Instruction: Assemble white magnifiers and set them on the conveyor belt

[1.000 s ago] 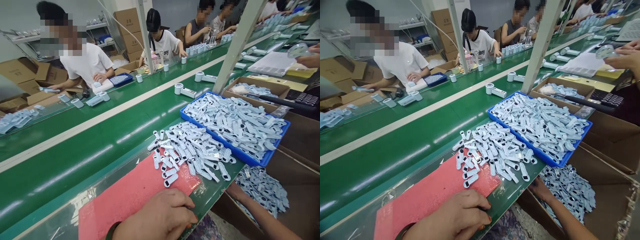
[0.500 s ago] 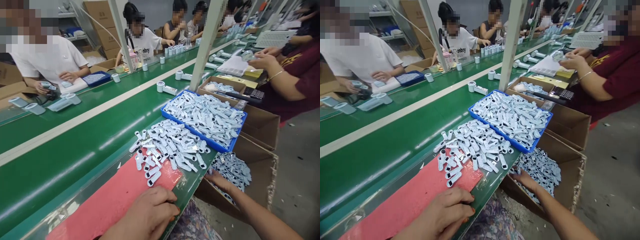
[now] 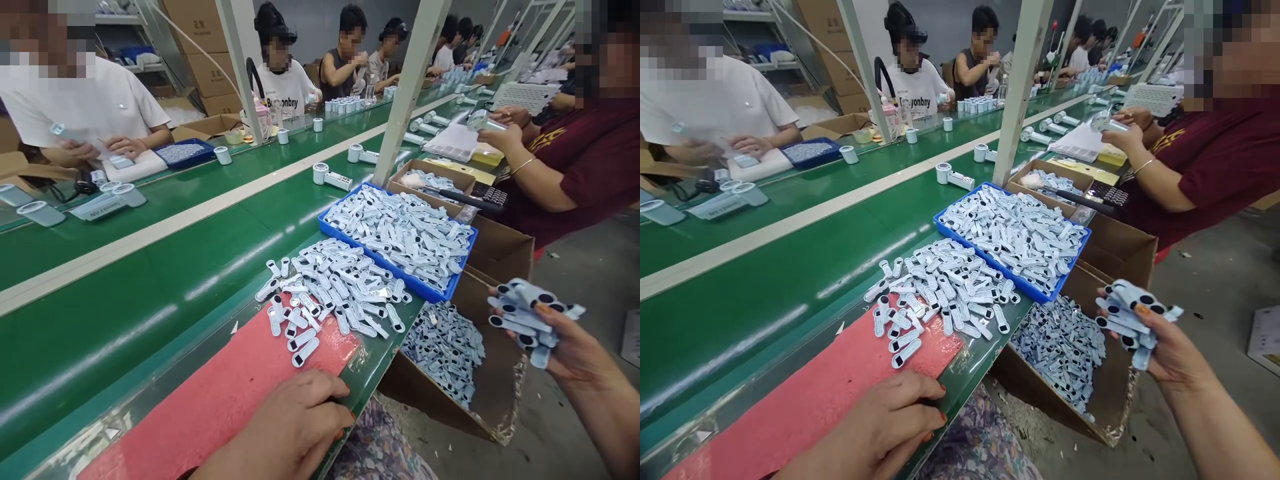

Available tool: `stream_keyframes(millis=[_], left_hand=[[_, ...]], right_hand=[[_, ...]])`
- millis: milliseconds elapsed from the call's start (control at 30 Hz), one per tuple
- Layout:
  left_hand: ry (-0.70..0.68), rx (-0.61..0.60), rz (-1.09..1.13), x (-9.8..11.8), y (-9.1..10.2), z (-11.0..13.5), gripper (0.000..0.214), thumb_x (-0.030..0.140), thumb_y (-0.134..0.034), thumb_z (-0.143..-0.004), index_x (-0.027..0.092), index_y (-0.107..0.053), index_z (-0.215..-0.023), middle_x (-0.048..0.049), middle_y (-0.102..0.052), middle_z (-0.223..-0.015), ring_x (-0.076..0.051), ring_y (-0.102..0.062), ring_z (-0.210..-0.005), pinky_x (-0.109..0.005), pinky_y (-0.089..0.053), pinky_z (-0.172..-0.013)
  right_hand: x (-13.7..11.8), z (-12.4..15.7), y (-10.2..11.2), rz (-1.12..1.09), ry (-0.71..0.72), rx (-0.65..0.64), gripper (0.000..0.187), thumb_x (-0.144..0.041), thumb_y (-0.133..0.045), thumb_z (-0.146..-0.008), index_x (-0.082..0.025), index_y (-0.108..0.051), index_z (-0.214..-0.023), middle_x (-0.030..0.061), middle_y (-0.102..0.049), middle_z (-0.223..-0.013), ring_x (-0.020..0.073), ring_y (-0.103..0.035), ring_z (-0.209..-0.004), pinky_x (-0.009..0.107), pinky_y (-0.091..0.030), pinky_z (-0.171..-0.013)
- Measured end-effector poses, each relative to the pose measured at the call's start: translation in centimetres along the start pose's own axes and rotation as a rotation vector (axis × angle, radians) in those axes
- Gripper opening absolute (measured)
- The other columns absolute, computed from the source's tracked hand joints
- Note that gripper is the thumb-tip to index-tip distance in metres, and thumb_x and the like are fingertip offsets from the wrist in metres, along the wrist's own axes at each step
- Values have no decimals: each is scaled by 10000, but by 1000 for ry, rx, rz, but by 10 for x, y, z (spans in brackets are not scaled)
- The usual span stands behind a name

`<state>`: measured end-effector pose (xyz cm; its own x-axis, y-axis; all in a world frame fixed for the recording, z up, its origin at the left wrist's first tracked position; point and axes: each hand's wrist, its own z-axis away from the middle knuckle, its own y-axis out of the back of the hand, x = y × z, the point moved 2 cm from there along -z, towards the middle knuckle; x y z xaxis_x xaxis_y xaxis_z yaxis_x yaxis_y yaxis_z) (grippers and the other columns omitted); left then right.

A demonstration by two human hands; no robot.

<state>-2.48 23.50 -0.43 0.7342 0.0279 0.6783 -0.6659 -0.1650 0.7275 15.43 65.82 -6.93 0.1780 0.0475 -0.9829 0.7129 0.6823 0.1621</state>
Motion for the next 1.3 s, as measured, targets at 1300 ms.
stream_keyframes(millis=[1300], left_hand=[[-56,360,68,-7,13,14,323,92,-482,-921,249,-586,-1183,-54,-627,-1205,-155,-619,-1019,-302,-528,-853]], right_hand=[[-70,44,-177,844,888,-145,458,-659,-473,-1017,-248,-597,-1177,71,-603,-1078,202,-620,-708,311,-500,-515]])
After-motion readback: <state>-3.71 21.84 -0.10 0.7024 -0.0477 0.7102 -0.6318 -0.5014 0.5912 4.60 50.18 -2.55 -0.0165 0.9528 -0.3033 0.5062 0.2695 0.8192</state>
